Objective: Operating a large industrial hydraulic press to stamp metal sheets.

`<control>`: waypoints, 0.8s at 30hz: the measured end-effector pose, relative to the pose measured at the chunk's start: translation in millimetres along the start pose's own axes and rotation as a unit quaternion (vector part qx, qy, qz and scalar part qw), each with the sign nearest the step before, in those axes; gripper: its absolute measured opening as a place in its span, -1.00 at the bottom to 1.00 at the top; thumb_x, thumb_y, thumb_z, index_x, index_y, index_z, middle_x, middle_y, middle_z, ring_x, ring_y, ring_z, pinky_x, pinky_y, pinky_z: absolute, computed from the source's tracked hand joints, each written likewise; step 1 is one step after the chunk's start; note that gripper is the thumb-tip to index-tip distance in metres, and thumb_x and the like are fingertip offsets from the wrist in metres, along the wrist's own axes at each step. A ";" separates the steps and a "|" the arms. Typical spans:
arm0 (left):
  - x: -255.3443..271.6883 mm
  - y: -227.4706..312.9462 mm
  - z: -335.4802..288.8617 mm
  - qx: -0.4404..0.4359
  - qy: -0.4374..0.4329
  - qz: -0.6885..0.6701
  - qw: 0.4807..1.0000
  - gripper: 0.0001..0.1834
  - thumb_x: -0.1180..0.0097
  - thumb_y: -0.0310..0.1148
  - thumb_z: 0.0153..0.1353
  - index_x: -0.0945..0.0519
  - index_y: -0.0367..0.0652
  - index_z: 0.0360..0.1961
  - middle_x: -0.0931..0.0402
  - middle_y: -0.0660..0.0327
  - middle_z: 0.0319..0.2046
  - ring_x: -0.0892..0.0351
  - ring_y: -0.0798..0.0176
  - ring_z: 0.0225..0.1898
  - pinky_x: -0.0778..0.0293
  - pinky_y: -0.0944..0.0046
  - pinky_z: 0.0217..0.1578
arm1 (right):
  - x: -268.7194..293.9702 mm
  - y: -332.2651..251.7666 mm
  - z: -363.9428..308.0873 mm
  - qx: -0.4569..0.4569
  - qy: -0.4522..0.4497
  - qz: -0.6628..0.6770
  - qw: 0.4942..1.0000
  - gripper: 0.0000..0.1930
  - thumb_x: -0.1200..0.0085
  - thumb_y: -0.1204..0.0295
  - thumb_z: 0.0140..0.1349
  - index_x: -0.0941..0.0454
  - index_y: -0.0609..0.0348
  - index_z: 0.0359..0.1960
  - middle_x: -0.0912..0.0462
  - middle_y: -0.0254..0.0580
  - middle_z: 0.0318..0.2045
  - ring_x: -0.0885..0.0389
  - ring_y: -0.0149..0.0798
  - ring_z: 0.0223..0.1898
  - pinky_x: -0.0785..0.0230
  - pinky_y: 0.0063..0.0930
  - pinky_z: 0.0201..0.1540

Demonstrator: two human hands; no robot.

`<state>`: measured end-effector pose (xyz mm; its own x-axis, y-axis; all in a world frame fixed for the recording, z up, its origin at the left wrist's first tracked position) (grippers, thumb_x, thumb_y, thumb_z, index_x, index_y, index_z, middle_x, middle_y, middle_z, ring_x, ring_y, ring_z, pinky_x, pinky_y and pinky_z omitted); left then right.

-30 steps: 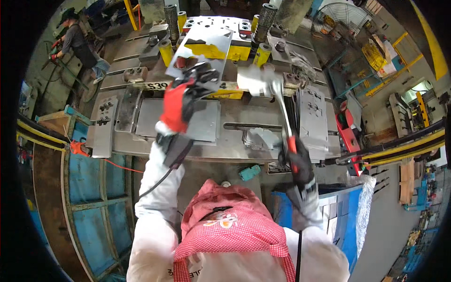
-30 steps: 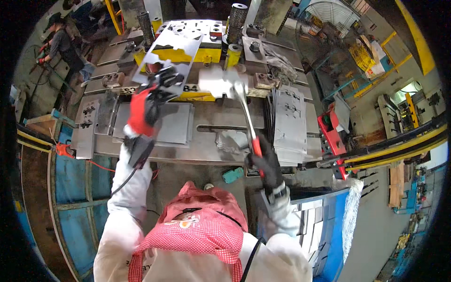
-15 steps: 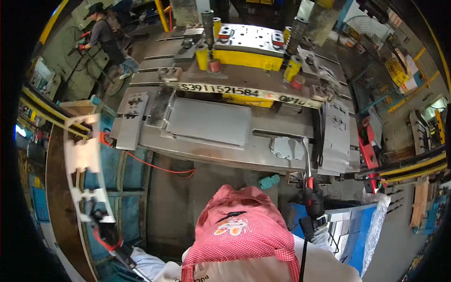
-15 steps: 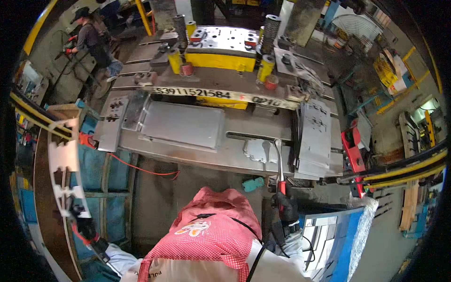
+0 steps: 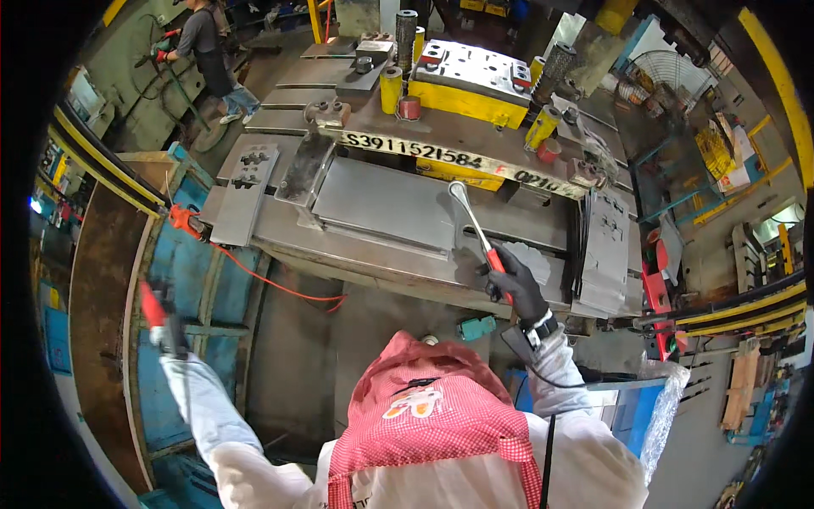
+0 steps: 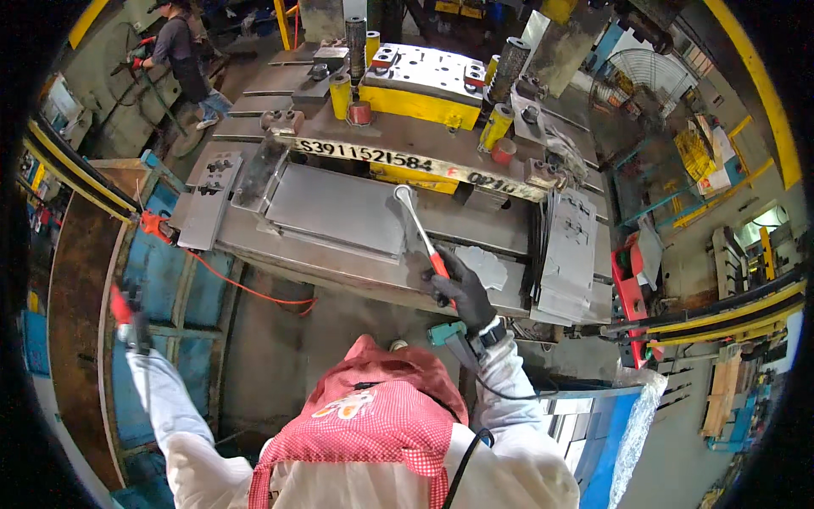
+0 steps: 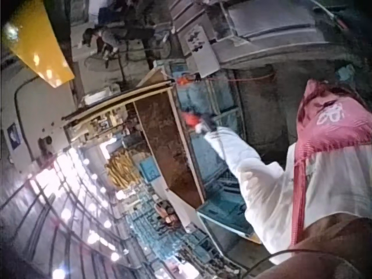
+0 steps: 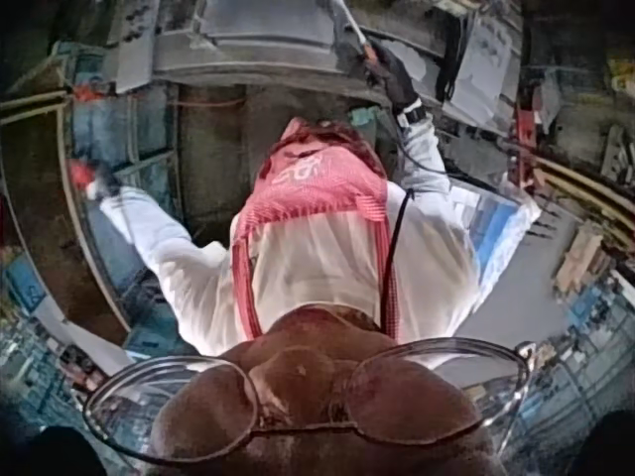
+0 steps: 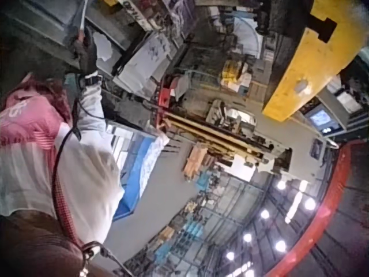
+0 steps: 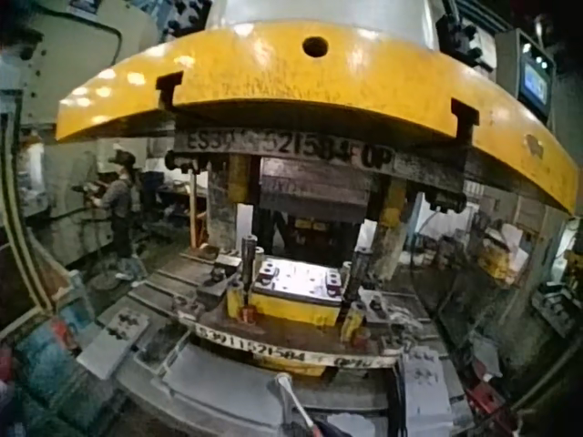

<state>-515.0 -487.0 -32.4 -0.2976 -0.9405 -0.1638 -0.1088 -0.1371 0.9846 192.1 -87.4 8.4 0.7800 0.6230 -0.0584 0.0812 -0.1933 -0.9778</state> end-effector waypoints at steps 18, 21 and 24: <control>-425.1 -85.0 -422.3 0.228 -0.484 -0.155 0.831 -0.50 0.23 -0.22 0.32 -0.17 -0.28 0.21 -0.49 0.05 -0.11 -0.42 0.07 0.02 -0.26 0.09 0.11 | -6.9 -33.7 -31.8 -0.024 0.002 -0.006 1.000 -0.35 -0.02 0.41 0.08 -0.10 0.22 0.24 -0.48 -0.25 -0.20 -0.37 -0.52 -0.41 -0.27 -0.65 -0.37; -449.6 -84.7 -432.8 0.271 -0.437 -0.341 0.787 -0.47 0.12 -0.28 0.27 -0.15 -0.27 0.22 -0.54 0.07 -0.24 -0.45 0.07 -0.01 -0.30 0.07 0.08 | -10.6 -23.4 -63.5 -0.092 -0.005 -0.046 0.995 -0.30 -0.07 0.41 0.06 -0.07 0.18 0.26 -0.45 -0.28 -0.20 -0.36 -0.51 -0.41 -0.28 -0.65 -0.38; -446.0 -71.8 -414.5 0.087 -0.423 -0.073 0.899 -0.63 0.06 -0.36 0.24 -0.35 -0.27 0.05 -0.53 0.19 -0.23 -0.52 0.23 -0.17 -0.44 0.21 -0.17 | -16.7 -26.8 -90.2 -0.131 -0.022 -0.054 0.990 -0.29 -0.08 0.37 0.07 -0.04 0.20 0.26 -0.45 -0.27 -0.21 -0.37 -0.49 -0.35 -0.31 -0.60 -0.32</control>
<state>18.7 -186.5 -4.6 -0.8749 -0.3344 -0.3504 -0.3293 -0.1200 0.9366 232.8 -161.0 53.8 0.7309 0.6819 0.0284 0.3244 -0.3106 -0.8935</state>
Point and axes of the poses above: each hand's wrist, its own z-axis towards the middle knuckle, its own x-axis out of the back of the hand, y = z × x, the point moved 9 cm from there along z, towards the middle knuckle
